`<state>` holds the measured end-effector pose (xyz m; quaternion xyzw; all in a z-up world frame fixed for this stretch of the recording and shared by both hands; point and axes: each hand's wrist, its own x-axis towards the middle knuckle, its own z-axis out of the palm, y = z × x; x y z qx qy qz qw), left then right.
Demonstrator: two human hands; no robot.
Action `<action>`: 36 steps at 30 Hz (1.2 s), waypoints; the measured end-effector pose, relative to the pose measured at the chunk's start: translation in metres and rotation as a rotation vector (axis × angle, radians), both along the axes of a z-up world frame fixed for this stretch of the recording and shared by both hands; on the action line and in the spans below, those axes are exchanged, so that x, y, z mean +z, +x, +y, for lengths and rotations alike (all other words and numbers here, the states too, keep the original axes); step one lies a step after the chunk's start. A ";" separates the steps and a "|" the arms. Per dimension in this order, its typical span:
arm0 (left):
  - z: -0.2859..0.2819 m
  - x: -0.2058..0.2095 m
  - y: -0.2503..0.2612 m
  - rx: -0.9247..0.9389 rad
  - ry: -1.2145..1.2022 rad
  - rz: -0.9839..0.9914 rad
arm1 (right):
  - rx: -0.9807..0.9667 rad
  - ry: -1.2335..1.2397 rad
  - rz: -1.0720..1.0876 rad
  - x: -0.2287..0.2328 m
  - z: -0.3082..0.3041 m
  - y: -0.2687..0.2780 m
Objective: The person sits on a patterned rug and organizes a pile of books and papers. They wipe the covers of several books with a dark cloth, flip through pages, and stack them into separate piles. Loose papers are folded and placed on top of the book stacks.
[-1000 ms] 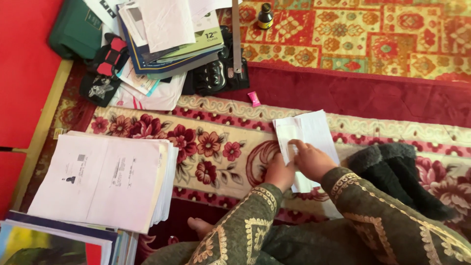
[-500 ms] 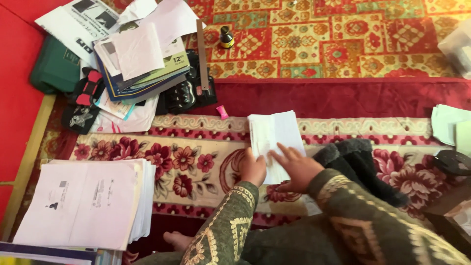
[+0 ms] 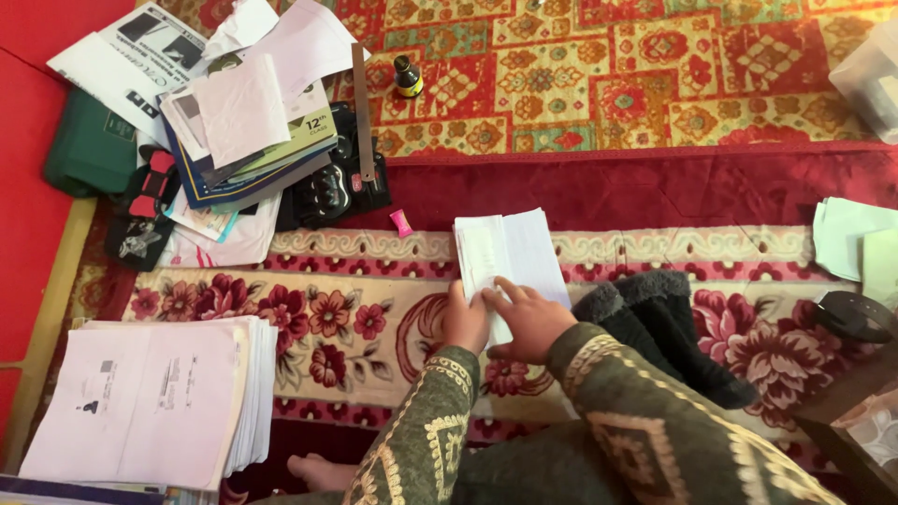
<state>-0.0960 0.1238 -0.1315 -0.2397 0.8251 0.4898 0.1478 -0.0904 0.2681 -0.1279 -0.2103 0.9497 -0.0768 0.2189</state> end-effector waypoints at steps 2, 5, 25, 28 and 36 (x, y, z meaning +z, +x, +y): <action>0.006 -0.004 -0.012 -0.130 0.036 -0.013 | -0.109 -0.160 0.005 0.016 0.015 -0.010; 0.035 -0.001 -0.037 -0.121 0.166 0.167 | -0.244 -0.307 0.139 0.039 0.048 -0.033; 0.122 -0.008 -0.116 -0.388 -0.028 -0.164 | -0.498 -0.170 0.238 -0.027 0.131 -0.082; 0.123 0.006 -0.118 -0.443 -0.010 -0.148 | -0.472 -0.084 0.164 -0.021 0.123 -0.084; 0.137 0.007 -0.099 -0.527 -0.199 -0.028 | -0.416 0.064 0.042 -0.026 0.120 -0.082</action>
